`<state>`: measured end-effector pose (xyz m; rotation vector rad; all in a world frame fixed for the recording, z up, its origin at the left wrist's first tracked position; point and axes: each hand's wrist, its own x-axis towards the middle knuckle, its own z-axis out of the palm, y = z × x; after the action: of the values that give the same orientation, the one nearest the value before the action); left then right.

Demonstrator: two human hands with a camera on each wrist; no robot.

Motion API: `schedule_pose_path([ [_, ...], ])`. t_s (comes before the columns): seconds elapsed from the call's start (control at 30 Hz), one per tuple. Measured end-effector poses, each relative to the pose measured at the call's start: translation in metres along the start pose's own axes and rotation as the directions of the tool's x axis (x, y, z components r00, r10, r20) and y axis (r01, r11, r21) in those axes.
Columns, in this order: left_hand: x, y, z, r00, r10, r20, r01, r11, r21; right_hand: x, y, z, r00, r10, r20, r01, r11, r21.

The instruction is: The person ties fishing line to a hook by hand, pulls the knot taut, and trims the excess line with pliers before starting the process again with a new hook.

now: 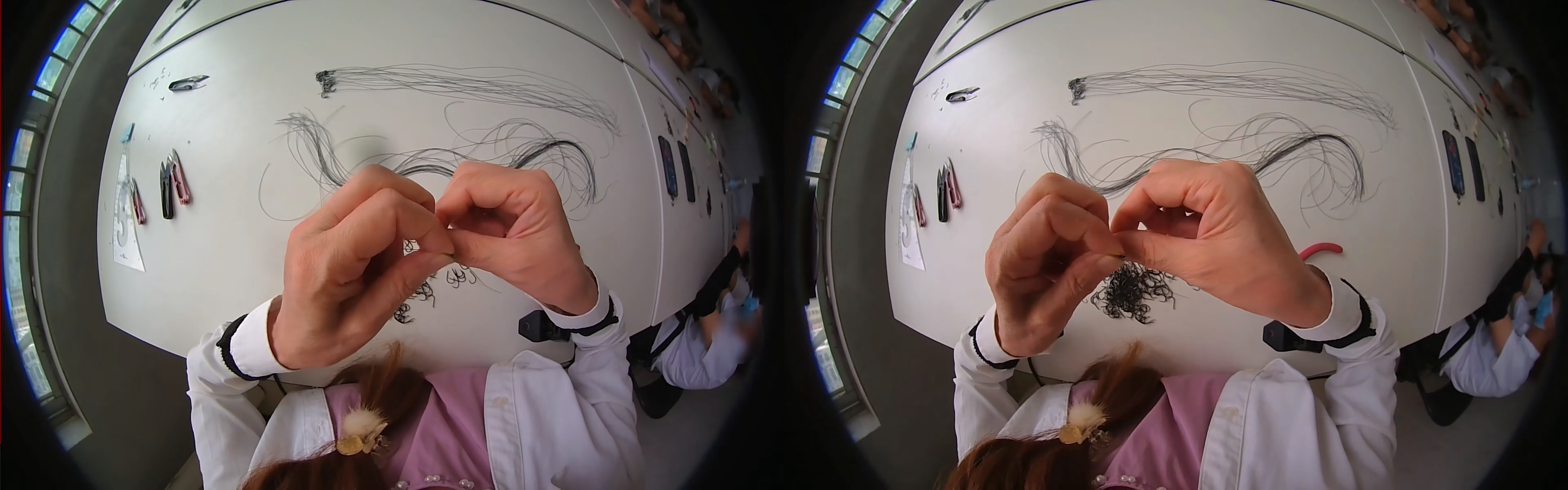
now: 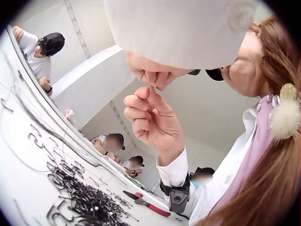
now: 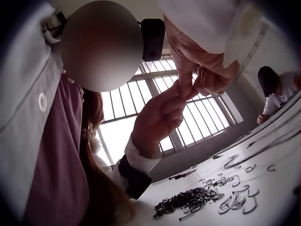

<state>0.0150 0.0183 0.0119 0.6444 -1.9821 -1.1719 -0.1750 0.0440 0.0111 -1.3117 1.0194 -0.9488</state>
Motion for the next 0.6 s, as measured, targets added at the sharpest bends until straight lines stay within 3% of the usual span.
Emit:
schedule_pose_path([
  [0.03,0.0,-0.002,0.0,1.0,0.013,0.009,-0.013,1.0,-0.02,0.002,0.0,0.0,1.0,0.001,0.003,-0.001,1.0,-0.001],
  [0.1,-0.001,0.001,-0.001,1.0,-0.006,-0.001,0.006,1.0,-0.02,0.006,0.0,-0.001,0.962,-0.271,-0.035,0.24,0.901,-0.36],
  [0.2,-0.001,0.0,-0.003,0.999,-0.009,-0.032,0.009,1.0,-0.004,0.004,-0.011,-0.012,0.937,-0.336,-0.091,0.29,0.898,-0.331],
  [0.33,0.0,0.0,-0.003,0.999,0.001,-0.05,0.0,1.0,0.031,-0.005,-0.023,-0.007,0.945,-0.324,0.039,0.295,0.798,-0.525],
  [0.6,0.0,0.0,-0.002,0.997,0.056,-0.052,-0.051,0.995,0.09,-0.005,-0.024,-0.008,0.916,-0.395,0.061,0.344,0.701,-0.625],
])
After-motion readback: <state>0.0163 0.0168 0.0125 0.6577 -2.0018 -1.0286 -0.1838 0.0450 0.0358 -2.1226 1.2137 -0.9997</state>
